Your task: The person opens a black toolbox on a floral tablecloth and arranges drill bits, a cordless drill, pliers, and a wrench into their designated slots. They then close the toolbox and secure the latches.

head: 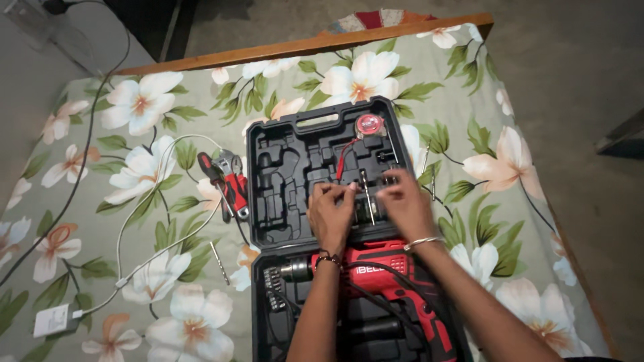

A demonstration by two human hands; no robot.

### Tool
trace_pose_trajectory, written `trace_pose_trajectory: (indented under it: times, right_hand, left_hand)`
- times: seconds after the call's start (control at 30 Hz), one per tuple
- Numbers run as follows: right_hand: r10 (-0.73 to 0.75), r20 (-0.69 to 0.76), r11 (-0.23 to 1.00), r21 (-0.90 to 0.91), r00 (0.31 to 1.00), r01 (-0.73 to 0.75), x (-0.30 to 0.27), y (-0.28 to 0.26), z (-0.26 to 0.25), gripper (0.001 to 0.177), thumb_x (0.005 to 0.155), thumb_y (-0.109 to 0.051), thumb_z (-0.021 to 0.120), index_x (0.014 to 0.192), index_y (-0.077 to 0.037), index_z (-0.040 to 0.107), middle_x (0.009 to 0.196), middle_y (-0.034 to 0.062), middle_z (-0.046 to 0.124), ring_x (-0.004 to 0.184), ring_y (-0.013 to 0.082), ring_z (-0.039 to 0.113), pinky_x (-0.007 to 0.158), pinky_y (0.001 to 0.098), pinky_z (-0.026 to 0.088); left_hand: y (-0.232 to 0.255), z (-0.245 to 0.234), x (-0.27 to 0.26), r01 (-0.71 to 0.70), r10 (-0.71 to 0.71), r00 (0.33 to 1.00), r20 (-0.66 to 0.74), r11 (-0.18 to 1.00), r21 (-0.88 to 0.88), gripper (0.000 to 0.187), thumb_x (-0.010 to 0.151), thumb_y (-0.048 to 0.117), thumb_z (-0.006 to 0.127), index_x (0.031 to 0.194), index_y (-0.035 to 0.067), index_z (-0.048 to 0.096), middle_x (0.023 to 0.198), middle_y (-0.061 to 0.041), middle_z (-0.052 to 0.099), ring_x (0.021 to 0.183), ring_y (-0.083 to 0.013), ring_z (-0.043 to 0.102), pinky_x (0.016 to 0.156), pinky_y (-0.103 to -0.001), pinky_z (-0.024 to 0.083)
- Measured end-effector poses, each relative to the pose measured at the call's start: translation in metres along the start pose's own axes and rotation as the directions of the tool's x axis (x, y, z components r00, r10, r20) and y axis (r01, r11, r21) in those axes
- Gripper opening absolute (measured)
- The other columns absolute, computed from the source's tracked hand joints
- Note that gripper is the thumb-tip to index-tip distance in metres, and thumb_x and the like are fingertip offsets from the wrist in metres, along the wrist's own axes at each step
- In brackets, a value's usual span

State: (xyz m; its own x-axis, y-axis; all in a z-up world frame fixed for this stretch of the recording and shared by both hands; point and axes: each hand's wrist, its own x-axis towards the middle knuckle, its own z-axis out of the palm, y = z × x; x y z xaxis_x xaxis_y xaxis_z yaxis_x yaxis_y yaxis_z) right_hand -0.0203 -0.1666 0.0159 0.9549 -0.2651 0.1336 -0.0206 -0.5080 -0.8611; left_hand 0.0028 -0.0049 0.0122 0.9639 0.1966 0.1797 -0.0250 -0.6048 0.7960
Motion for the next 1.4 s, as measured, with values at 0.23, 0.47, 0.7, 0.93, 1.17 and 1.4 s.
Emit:
trace_pose_trajectory:
  times: [0.23,0.47,0.7,0.93,1.17,1.4]
  right_hand:
    - [0.000,0.036,0.994,-0.114,0.999,0.004,0.005,0.015,-0.024,0.036,0.079,-0.014,0.081,0.112,-0.011,0.067,0.084,0.0101,0.078,0.077,0.0210,0.077,0.069,0.0339,0.060]
    - [-0.140,0.053,0.951,-0.271,0.989,0.149,-0.004,0.015,-0.004,0.031,0.071,-0.013,0.087,0.097,-0.007,0.071,0.079,0.0112,0.072,0.072,0.0272,0.073,0.067,0.0383,0.058]
    - [-0.168,0.172,0.906,-0.362,0.971,0.221,-0.007,0.022,-0.012,0.038,0.074,-0.017,0.083,0.112,-0.011,0.076,0.090,0.0160,0.071,0.081,0.0334,0.071,0.079,0.0437,0.056]
    - [-0.100,0.375,0.898,-0.364,0.922,0.246,0.014,0.031,-0.025,0.041,0.079,-0.022,0.081,0.118,-0.013,0.076,0.099,0.0179,0.073,0.092,0.0373,0.070,0.084,0.0455,0.055]
    - [-0.086,0.361,0.910,-0.352,0.929,0.221,0.015,0.023,-0.029,0.041,0.076,-0.022,0.084,0.115,-0.012,0.077,0.098,0.0152,0.074,0.090,0.0349,0.072,0.081,0.0429,0.057]
    - [-0.269,0.286,0.853,-0.373,0.920,0.365,0.004,0.023,-0.023,0.046,0.073,-0.019,0.084,0.117,-0.009,0.074,0.100,0.0160,0.072,0.092,0.0381,0.069,0.081,0.0456,0.055]
  left_hand:
    - [0.006,0.002,-0.003,-0.261,0.260,0.964,0.061,0.965,0.010,0.018,0.089,0.022,0.070,0.104,0.023,0.080,0.102,-0.001,0.070,0.104,-0.0248,0.062,0.093,-0.041,0.045]
    - [0.008,0.007,-0.011,-0.565,0.540,0.814,0.214,0.822,0.075,0.042,0.078,0.006,0.068,0.117,0.019,0.078,0.107,-0.002,0.071,0.105,-0.0268,0.059,0.095,-0.042,0.043]
    - [0.007,0.013,-0.010,-0.568,0.528,0.806,0.266,0.816,0.102,0.027,0.086,0.017,0.074,0.112,0.017,0.079,0.106,-0.001,0.071,0.106,-0.0262,0.059,0.096,-0.042,0.044]
    - [0.007,0.016,-0.013,-0.555,0.514,0.815,0.269,0.826,0.103,0.032,0.081,0.023,0.077,0.112,0.017,0.080,0.108,-0.002,0.071,0.109,-0.0257,0.058,0.096,-0.042,0.043]
    - [0.012,0.009,-0.011,-0.540,0.496,0.817,0.292,0.837,0.088,0.044,0.075,0.030,0.082,0.116,0.017,0.078,0.112,-0.002,0.072,0.112,-0.0250,0.058,0.098,-0.042,0.041]
    - [0.014,0.008,-0.010,-0.491,0.444,0.843,0.303,0.865,0.098,0.047,0.072,0.028,0.085,0.119,0.020,0.078,0.110,-0.001,0.073,0.110,-0.0252,0.058,0.096,-0.042,0.040]
